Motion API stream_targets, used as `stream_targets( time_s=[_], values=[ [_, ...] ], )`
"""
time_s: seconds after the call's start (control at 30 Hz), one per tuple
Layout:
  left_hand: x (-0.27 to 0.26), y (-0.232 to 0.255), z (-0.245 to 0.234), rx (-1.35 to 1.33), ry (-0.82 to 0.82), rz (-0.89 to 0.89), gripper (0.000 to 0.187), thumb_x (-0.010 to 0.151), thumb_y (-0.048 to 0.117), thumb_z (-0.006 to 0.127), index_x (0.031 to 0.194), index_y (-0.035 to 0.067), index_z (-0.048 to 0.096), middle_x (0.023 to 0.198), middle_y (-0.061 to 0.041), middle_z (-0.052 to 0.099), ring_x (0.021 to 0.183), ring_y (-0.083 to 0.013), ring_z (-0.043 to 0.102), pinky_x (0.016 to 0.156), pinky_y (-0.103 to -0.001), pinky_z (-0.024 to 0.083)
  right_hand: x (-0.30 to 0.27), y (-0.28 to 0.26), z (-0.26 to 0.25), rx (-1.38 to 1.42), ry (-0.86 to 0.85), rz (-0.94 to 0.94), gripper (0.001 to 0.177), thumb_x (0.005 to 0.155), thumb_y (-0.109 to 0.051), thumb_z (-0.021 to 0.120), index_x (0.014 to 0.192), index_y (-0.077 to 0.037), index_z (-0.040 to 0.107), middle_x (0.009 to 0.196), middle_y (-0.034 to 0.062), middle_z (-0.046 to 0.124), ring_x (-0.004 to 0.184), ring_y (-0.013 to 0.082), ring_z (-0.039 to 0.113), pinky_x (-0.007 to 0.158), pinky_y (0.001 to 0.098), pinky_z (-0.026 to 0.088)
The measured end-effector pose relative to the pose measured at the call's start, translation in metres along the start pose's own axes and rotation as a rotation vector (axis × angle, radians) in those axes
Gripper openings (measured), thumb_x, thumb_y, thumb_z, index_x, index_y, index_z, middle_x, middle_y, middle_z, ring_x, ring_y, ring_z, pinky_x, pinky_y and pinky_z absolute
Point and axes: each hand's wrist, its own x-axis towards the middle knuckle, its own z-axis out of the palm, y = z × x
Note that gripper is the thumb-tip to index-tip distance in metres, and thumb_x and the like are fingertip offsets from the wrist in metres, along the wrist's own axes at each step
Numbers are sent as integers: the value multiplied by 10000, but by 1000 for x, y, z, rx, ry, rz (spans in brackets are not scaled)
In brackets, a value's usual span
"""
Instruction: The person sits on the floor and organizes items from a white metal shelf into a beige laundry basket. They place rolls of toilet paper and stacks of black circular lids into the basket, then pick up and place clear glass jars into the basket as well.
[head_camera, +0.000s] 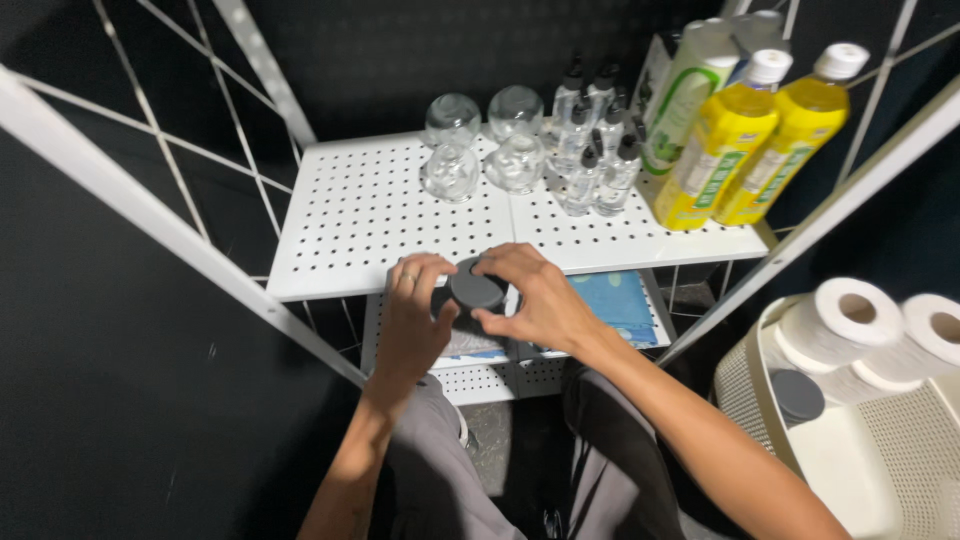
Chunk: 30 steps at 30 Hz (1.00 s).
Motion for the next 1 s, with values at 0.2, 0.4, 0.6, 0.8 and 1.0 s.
stream_targets(
  time_s=[0.2,0.4,0.6,0.8,1.0],
  values=[
    [-7,32,50,99,233,323,344,970,15,627,1229,202,755,1101,10,618,1063,-271,664,912,-410,606,-50,-5,-44,-30,16,23,503,807,-300,978,1238,-85,834,1210,168,837,1267,415,765,1061,529,642],
    [11,72,146,-12,193,462,447,777,71,810,1167,288,825,1125,71,709,1054,-206,726,843,-335,639,-119,-5,-125,-165,135,121,456,824,-295,988,1188,-65,840,1155,198,847,1204,427,795,1005,540,657],
    [29,163,225,-426,-267,393,451,889,-11,734,1297,177,769,1189,-84,713,1161,-388,750,975,-501,653,-215,8,-195,-293,281,408,409,765,-206,1018,1131,-90,877,1114,151,885,1212,407,810,1064,544,639],
    [25,228,305,-569,-616,353,526,936,-17,616,1424,145,727,1325,-167,708,1269,-463,689,1064,-566,598,-299,31,-246,-389,394,617,444,748,-215,1027,1135,-79,855,1159,183,876,1250,422,798,1074,559,624],
    [28,249,363,-449,-825,378,536,920,23,551,1411,118,744,1357,-208,717,1350,-438,676,1239,-560,507,-337,54,-265,-386,407,759,400,765,-212,1030,1093,-64,856,1122,205,873,1297,434,780,1121,583,590]
  ],
)
